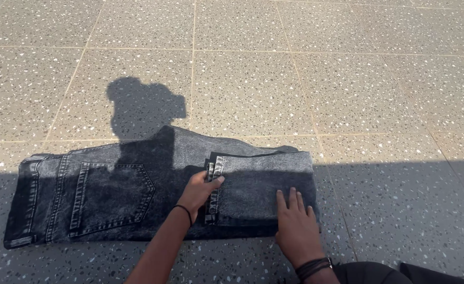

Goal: The person folds a pair of grey washed denim jeans on a tiled surface.

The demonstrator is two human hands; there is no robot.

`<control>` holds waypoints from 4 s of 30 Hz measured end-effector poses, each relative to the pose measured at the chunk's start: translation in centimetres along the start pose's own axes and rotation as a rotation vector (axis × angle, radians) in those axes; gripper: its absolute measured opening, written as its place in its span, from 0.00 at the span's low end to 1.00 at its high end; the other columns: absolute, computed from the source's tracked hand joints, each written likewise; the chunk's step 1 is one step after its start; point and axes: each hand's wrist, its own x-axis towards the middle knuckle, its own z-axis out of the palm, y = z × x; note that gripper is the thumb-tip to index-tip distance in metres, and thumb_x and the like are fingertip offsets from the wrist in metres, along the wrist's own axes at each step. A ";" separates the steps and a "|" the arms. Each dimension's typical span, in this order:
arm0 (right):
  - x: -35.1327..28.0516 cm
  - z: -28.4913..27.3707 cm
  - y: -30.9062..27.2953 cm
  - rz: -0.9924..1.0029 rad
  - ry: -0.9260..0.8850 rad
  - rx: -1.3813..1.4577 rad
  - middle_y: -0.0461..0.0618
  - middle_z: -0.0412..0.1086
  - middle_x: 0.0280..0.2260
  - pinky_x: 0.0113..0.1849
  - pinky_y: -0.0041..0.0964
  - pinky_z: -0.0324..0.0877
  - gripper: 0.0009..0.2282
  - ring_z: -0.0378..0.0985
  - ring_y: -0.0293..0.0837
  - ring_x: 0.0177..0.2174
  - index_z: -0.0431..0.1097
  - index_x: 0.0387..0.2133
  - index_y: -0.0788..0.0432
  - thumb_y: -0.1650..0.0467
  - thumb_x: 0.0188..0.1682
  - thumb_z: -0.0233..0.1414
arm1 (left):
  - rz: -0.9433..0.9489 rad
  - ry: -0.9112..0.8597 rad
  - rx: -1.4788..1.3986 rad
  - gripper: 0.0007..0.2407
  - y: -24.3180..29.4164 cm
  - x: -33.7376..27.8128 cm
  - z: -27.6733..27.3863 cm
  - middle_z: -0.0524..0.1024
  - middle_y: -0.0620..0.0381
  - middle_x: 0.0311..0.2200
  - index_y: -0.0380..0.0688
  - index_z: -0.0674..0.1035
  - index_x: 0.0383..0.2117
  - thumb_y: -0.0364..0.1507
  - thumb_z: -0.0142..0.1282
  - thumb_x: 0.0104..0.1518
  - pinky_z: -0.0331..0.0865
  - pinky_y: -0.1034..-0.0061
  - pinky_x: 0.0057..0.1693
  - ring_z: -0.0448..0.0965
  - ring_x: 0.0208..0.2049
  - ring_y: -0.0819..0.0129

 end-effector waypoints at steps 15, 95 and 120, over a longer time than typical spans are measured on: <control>1.4 3.5 0.8 0.187 0.048 -0.378 0.79 0.54 0.61 0.60 0.58 0.58 0.26 0.59 0.68 0.61 0.53 0.62 0.71 0.70 0.50 0.46 | -0.128 0.083 -0.063 0.10 -0.1 -0.8 -0.6 0.76 0.63 0.27 0.44 0.81 0.39 0.34 0.64 0.56 0.70 0.68 0.39 0.73 0.29 0.73; 4.8 1.0 5.2 0.689 -0.060 0.126 0.64 0.75 0.49 0.48 0.55 0.74 0.33 0.78 0.62 0.50 0.72 0.51 0.66 0.48 0.47 0.59 | 0.747 0.375 1.428 0.35 -3.2 -4.3 7.3 0.44 0.48 0.72 0.46 0.57 0.69 0.54 0.41 0.60 0.31 0.23 0.65 0.36 0.74 0.61; 6.7 -8.1 15.0 0.380 0.382 0.397 0.70 0.78 0.30 0.32 0.53 0.80 0.29 0.85 0.62 0.29 0.72 0.53 0.71 0.64 0.40 0.66 | 0.069 0.320 1.139 0.22 12.6 -14.3 -12.4 0.85 0.47 0.37 0.43 0.84 0.41 0.48 0.50 0.61 0.74 0.58 0.50 0.83 0.43 0.53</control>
